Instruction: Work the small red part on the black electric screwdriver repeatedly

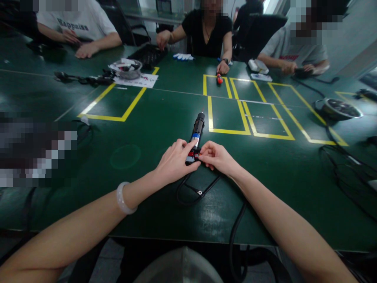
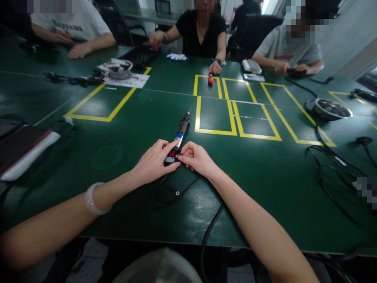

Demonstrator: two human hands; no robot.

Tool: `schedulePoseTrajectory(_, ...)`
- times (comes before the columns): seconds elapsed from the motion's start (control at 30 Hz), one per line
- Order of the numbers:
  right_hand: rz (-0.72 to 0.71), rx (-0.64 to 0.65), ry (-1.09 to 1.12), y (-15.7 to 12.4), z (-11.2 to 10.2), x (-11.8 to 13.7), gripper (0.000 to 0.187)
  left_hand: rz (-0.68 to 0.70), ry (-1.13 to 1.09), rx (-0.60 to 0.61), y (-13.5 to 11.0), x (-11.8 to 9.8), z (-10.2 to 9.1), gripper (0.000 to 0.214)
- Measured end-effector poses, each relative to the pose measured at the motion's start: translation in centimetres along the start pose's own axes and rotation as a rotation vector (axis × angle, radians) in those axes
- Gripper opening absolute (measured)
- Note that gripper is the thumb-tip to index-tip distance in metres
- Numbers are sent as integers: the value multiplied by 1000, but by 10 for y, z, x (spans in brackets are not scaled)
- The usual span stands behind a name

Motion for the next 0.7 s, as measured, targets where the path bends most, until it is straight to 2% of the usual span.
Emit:
schedulePoseTrajectory(0.17, 16, -1, 2, 0, -1, -1, 30, 8, -7, -22, 0, 1, 2, 71)
schedulePoseTrajectory(0.47, 9, 10, -1, -1, -1, 1, 14, -27, 1, -16, 4, 1, 0, 75)
schedulePoseTrajectory(0.7, -12, 13, -43, -1, -3, 4, 10, -53, 22, -11, 7, 1, -1, 71)
Point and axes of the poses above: each hand's wrist, its own y-axis towards the middle knuckle, its own z-axis out of the palm, x = y × z, the point moved 4 cm from there along y, towards the middle knuckle, and after that the axes turned 6 degrees about x, right-handed, at the moved point
